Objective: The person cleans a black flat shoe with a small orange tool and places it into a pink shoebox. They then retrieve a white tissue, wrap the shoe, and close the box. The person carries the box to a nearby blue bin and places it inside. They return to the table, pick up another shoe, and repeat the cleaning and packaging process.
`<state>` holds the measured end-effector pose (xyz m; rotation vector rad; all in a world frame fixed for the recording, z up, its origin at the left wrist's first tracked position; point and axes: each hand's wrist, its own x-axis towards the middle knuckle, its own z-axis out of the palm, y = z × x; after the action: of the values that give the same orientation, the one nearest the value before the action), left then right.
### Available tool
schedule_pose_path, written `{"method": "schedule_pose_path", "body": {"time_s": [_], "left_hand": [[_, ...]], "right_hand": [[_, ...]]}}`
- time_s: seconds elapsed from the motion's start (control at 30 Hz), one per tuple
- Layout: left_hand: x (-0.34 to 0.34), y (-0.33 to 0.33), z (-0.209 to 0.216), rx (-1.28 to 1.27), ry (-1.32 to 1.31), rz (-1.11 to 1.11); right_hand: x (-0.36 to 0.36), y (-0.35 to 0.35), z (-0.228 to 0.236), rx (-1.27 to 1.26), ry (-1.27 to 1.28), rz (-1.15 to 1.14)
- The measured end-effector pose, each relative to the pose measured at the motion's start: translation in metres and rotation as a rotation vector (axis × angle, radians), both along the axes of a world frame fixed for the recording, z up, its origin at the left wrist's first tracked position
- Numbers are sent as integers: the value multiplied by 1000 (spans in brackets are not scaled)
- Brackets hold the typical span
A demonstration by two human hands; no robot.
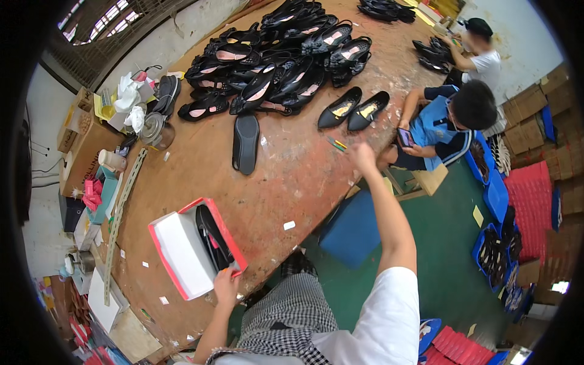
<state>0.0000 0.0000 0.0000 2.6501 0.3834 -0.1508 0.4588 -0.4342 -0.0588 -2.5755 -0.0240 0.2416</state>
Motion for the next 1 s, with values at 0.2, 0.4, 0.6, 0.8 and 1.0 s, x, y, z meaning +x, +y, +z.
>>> {"method": "schedule_pose_path", "body": {"time_s": [0.2,0.4,0.6,0.8,1.0], "left_hand": [[-77,57,-8,31,77,137],[-143,122,2,185,205,262],[-178,123,21,267,186,402],[-106,23,43,-251,-21,501],[-80,3,-46,-1086,-372,894]], "right_hand": [[113,16,-5,-258,-131,-47],[124,-16,-14,-167,16,161],[-75,142,54,453,253,47],[-303,308,103,829,795,-54],[-398,395,108,955,1201,238]]}}
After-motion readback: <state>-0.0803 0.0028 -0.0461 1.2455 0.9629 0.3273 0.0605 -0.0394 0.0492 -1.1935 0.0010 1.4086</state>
